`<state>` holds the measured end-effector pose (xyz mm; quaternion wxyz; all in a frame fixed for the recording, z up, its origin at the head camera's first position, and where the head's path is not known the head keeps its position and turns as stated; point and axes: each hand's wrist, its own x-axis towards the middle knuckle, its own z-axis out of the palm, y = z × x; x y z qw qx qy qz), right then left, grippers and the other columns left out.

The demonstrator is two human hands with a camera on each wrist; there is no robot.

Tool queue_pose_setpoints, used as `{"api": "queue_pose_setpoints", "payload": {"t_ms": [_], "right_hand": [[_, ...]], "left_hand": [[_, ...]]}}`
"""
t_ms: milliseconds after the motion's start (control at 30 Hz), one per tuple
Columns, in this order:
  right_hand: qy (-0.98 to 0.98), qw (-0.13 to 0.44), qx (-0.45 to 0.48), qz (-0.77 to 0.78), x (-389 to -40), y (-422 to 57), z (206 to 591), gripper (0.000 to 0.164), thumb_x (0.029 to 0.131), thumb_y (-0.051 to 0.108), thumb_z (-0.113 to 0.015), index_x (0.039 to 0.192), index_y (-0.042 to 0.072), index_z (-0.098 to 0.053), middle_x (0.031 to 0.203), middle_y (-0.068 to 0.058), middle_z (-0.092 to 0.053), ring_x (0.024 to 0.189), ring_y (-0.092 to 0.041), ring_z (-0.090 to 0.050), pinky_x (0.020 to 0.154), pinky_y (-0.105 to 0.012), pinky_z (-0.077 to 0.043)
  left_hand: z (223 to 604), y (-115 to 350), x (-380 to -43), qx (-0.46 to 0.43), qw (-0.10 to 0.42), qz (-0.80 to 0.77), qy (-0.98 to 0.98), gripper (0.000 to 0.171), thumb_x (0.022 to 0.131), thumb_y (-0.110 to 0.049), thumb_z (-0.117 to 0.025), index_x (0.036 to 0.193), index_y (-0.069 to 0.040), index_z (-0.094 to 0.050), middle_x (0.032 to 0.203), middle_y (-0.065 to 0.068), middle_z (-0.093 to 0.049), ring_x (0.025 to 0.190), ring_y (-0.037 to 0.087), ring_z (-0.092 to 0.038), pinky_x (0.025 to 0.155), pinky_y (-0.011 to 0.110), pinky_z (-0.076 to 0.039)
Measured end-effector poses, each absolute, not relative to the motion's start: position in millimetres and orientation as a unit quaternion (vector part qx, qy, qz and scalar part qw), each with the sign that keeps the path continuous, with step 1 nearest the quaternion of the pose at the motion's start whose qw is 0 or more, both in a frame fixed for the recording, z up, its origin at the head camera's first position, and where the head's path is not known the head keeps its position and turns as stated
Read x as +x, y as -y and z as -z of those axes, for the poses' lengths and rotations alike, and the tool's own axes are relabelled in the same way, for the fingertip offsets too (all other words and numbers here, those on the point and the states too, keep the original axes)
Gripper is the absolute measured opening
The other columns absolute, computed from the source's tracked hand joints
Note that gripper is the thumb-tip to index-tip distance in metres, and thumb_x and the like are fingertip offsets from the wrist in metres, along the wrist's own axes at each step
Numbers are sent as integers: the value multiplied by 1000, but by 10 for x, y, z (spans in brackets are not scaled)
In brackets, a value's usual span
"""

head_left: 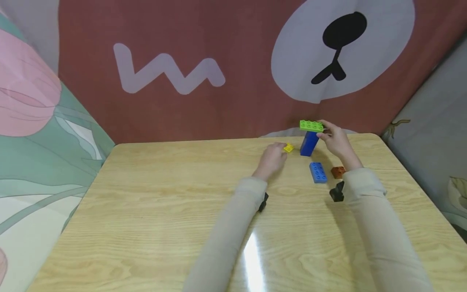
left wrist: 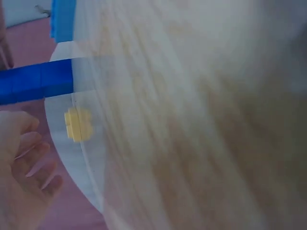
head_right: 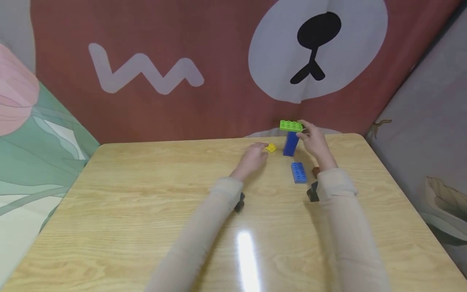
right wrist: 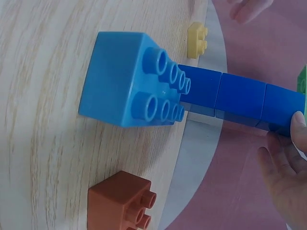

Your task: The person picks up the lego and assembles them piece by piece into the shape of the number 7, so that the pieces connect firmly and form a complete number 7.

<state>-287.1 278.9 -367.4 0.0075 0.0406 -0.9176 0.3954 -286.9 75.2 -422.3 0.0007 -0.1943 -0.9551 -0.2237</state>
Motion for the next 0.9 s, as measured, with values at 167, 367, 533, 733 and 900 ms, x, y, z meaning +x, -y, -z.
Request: {"api": "queue_pose_setpoints", "payload": {"t_ms": [167, 367, 533, 733, 900], "right_hand": [[917, 8, 44, -395, -2869, -2812, 3674, 50, 103, 12, -41, 150, 3, -27, 142, -32, -38, 130, -48, -40, 98, -57, -44], [917, 17, 56, -394, -2855, -2793, 3675, 49, 103, 12, -41, 148, 1, -28, 142, -32, -38, 129, -49, -40, 98, -58, -44], [918, 25, 63, -390, -2843, -2795, 3683, 48, 102, 11, -42, 147, -1, -30, 142, -33, -38, 128, -51, -40, 99, -59, -43], [917, 27, 68, -391, -2836, -2783, 3695, 48, 102, 11, -42, 147, -2, -30, 142, -34, -37, 129, -51, -39, 100, -60, -42], [918, 29, 67, -391, -2820, -2782, 3699, 48, 102, 11, -41, 147, -2, -29, 143, -34, -35, 129, -51, -38, 100, -60, -42]], "left_hand": [[4236, -858, -2863, -219, -17, 97, 971, 45, 103, -33, -39, 144, -15, -42, 150, -1, -43, 139, 18, -40, 116, 31, -34], [4253, -912, -2866, -210, -53, 64, 974, 53, 103, -43, -33, 149, -18, -32, 157, -3, -30, 146, 18, -27, 119, 35, -28], [4267, -941, -2881, -201, -77, 56, 975, 58, 102, -48, -31, 152, -20, -24, 160, -4, -22, 148, 19, -22, 121, 36, -25], [4295, -954, -2891, -196, -95, 38, 975, 63, 101, -53, -30, 154, -21, -18, 162, -5, -15, 149, 19, -18, 122, 36, -22], [4288, -953, -2877, -194, -95, 26, 976, 63, 100, -53, -33, 153, -21, -23, 160, -7, -21, 146, 16, -26, 119, 35, -27]]}}
